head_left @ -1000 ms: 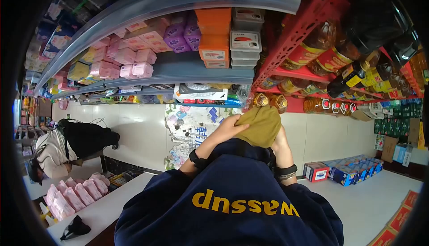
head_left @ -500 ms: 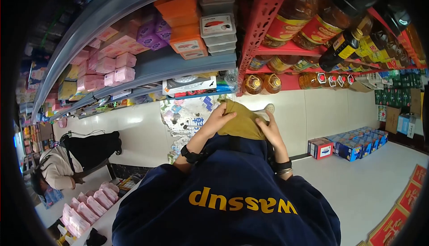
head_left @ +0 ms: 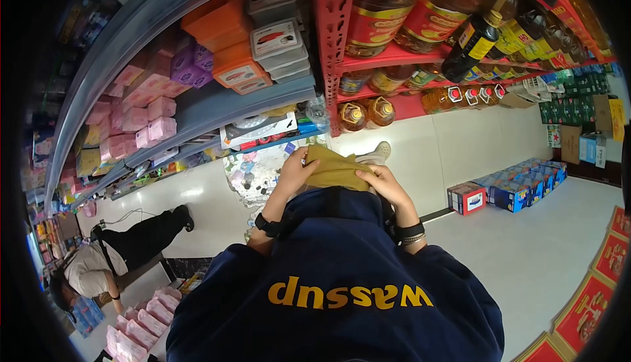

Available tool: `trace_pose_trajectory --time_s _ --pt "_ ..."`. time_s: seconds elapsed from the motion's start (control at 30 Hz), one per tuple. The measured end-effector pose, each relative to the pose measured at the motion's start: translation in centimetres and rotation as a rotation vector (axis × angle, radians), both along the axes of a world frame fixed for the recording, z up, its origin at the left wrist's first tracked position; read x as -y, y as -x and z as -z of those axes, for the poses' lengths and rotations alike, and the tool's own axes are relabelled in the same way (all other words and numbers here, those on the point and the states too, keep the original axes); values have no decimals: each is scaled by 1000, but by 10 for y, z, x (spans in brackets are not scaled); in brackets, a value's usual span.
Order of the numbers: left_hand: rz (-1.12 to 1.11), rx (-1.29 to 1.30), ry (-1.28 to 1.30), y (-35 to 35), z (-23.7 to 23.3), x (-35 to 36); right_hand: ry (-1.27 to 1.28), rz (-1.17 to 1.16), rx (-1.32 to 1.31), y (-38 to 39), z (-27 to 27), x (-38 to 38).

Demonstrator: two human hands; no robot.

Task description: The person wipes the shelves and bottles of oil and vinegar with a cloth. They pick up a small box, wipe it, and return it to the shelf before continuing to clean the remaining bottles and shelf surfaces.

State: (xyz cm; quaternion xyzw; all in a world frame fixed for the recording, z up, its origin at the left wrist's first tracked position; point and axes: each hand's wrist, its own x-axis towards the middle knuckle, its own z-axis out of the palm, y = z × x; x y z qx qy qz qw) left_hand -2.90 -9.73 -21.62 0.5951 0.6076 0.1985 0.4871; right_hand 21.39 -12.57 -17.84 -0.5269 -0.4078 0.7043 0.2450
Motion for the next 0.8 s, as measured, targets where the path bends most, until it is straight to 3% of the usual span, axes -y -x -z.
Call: trace_pose_trajectory --time_s 0.03,0.1,0.13,0.2,0.23,0.33,0.37,0.43,0.47,0.57,0.63,0.7,0.73,0.8 --pt "11 4 0 -2 0 2 0 11 4 -2 0 0" --pt "59 -77 -9 -7 -4 5 140 216 -357 -3 -6 2" --pt "78 -67 -8 -10 -9 5 138 236 -348 -3 -12 2" --pt "138 68 145 -16 -21 5 257 362 -529 -2 -20 2" --pt "156 78 144 -19 -23 6 249 379 -519 -1 -20 3" --pt "406 506 256 -30 -30 6 124 312 -611 6 -26 6" --pt "412 510 257 -33 -29 6 122 318 -606 10 -32 8" --pt "327 583 638 -37 -35 3 -27 365 -531 17 -42 10" --pt "204 674 652 -41 -41 7 -34 375 -560 17 -43 9" --pt "106 734 698 -46 -35 1 -113 384 -552 20 -49 9" --pt "90 735 670 -47 -34 -3 -107 419 -559 23 -48 7" --pt "72 793 428 -49 -30 -6 -99 462 -566 27 -41 4" --pt "72 790 429 -51 -33 -8 -123 548 -575 32 -32 1" --pt "-211 898 424 -53 -42 -11 -142 635 -583 36 -17 -4"
